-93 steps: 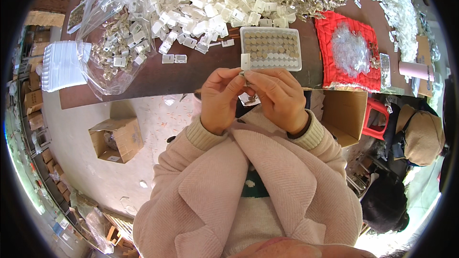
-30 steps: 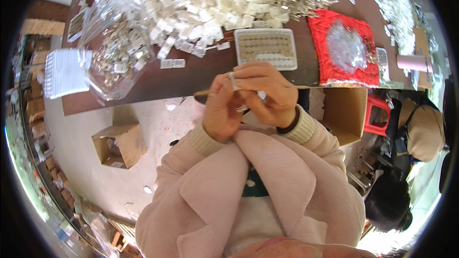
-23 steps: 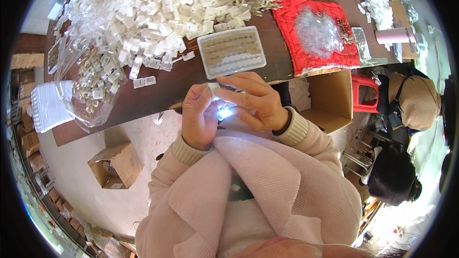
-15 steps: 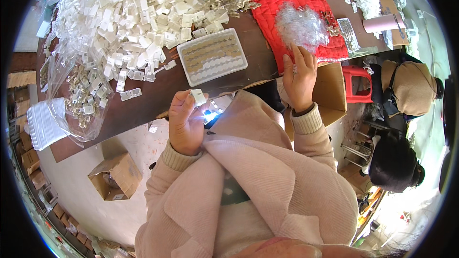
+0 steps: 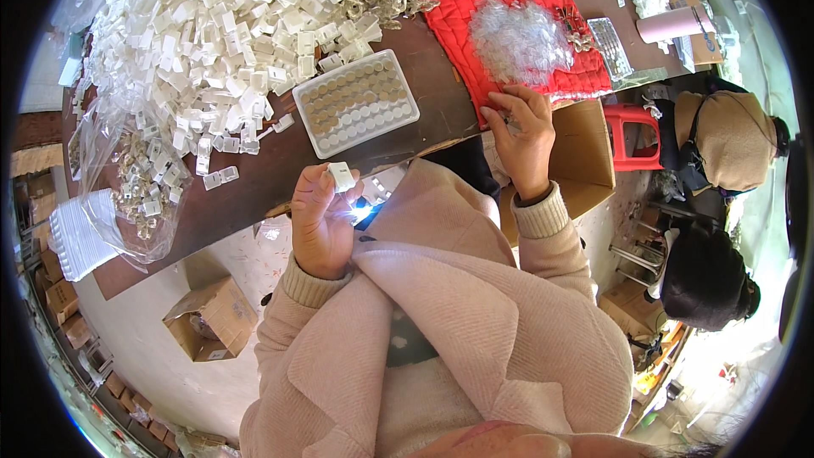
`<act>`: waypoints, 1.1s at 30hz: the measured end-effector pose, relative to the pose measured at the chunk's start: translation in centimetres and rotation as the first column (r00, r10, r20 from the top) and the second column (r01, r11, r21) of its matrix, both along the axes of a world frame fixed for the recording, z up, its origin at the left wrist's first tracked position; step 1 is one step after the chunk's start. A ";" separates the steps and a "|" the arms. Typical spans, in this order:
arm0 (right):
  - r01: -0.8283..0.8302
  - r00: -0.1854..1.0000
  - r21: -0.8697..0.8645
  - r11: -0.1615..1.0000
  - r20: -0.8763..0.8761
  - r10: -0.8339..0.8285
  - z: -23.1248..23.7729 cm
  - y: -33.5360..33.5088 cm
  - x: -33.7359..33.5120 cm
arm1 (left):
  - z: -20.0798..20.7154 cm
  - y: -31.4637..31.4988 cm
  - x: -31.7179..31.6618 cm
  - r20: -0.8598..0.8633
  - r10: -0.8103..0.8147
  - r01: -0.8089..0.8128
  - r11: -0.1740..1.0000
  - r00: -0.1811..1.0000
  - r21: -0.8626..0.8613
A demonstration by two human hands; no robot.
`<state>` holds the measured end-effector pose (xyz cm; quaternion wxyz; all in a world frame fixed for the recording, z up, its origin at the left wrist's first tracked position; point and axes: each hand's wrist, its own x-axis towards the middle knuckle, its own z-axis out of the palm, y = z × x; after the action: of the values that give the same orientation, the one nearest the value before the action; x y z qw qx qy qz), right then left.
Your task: The person repeatedly picks small white plastic housings and metal contacts from a table, inserts the contacts into the housings, and places the assembled units into a compartmentalized tray. The process is repeated continuously with both hands.
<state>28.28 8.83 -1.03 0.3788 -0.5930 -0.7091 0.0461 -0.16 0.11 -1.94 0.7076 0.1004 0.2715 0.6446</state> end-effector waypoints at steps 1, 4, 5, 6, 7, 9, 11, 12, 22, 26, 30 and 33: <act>0.010 1.000 0.004 1.000 0.005 -0.010 0.1 0.1 -0.1 | 0.0 0.1 0.0 0.037 0.001 -0.001 1.000 0.999 0.003; -0.041 0.999 0.013 0.999 0.029 0.041 0.3 0.6 -0.3 | 0.3 0.0 0.1 -0.003 0.003 -0.003 1.000 1.000 -0.007; -0.066 0.997 0.000 0.998 0.033 0.066 0.3 0.8 -0.3 | 0.3 0.2 0.0 0.039 -0.030 0.029 1.000 0.999 0.007; -0.074 0.996 -0.003 0.997 0.042 0.074 0.3 1.0 -0.3 | 0.4 0.1 0.0 0.008 -0.016 0.017 1.000 1.000 -0.026; -0.077 0.996 -0.021 0.997 0.046 0.078 0.3 1.2 -0.2 | 0.5 0.0 0.1 -0.020 -0.003 0.002 0.999 1.000 -0.043; -0.075 0.996 -0.026 0.997 0.053 0.077 0.4 1.5 0.0 | 0.6 0.0 0.1 -0.028 -0.003 0.002 0.999 1.000 -0.038; -0.069 0.996 0.000 0.998 0.061 0.068 0.6 1.8 -0.1 | 0.7 0.0 0.1 -0.043 -0.004 0.002 0.999 0.999 -0.053; -0.076 0.994 -0.024 0.997 -0.076 0.074 0.8 1.9 -0.2 | 0.7 -0.1 0.1 -0.032 0.001 -0.003 0.999 0.999 -0.054; -0.553 0.622 -0.147 0.820 -0.727 0.289 5.1 -0.9 -8.6 | 1.5 0.0 0.1 0.079 0.015 -0.029 0.985 0.997 0.172; -0.657 0.627 -0.145 0.740 -0.651 0.429 6.3 -2.0 -12.3 | 2.1 -0.5 -0.4 0.053 0.089 -0.094 0.991 0.995 0.098; -0.699 0.583 -0.121 0.705 -0.667 0.464 6.5 -2.3 -14.8 | 2.3 -0.6 -0.9 0.053 0.147 -0.155 0.969 0.988 0.191; -0.709 0.587 -0.142 0.691 -0.662 0.466 6.5 -2.5 -15.5 | 2.2 -0.7 -1.2 0.088 0.159 -0.172 0.968 0.983 0.181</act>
<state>12.83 6.37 5.51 0.4097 -0.3366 -0.6920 0.4899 -1.33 -0.64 0.23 0.6480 0.1205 0.1910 0.7274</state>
